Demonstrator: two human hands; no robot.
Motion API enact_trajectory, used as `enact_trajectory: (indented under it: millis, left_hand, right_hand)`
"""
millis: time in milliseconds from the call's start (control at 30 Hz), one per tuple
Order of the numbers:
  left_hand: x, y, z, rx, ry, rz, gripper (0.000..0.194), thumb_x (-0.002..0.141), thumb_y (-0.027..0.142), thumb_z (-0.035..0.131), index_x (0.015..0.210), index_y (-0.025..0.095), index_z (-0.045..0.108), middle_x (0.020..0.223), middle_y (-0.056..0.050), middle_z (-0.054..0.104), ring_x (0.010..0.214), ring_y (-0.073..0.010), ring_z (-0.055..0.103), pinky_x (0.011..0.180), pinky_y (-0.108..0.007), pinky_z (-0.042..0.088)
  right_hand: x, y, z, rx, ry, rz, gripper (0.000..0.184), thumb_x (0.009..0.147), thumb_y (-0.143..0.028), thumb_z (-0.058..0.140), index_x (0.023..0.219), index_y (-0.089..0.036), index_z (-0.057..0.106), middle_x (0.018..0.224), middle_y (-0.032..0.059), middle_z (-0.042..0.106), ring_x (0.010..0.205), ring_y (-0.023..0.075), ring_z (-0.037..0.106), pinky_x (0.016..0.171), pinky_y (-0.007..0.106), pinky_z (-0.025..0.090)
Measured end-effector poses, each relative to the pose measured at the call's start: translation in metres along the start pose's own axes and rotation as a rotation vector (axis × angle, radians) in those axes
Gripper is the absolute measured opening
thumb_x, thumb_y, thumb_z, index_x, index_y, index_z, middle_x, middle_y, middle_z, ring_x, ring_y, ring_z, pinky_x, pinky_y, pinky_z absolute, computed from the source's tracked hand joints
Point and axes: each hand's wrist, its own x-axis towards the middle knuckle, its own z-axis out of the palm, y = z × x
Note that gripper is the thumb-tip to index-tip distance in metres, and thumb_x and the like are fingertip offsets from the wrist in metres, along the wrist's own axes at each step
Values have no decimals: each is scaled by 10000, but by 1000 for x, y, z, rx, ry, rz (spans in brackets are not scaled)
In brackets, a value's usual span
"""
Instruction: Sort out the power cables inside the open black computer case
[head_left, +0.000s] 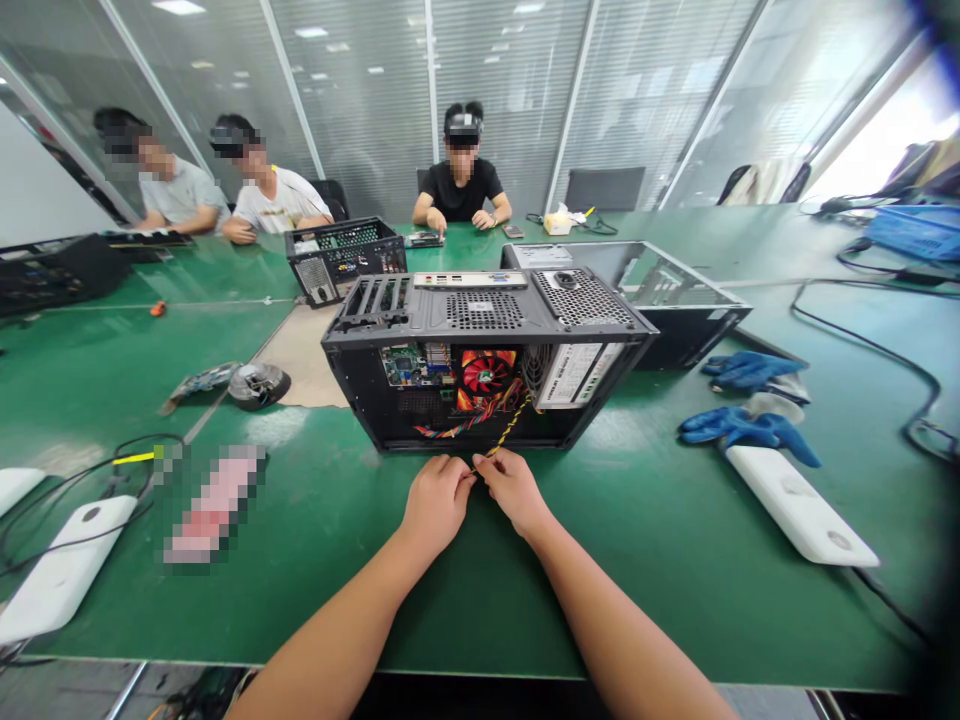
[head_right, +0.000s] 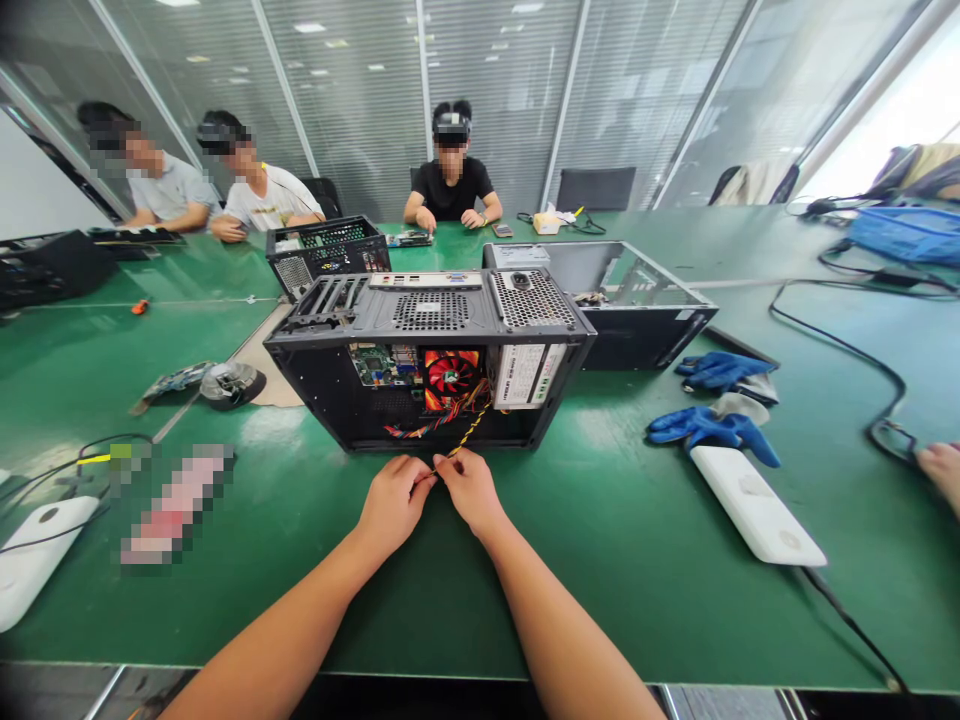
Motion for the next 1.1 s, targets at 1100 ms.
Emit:
enact_trajectory:
  millis: [1100]
  left_hand:
    - [-3,2,-1,148,-12,38,163,933,195,479,803,190,577,767,-30,604,757,-177,559,723,-299,419]
  right_hand:
    - [-1,-3,1,27,19,-3,387,789,-533,583,603,-204,500,501,-40,445,488,127,411,496,263,327]
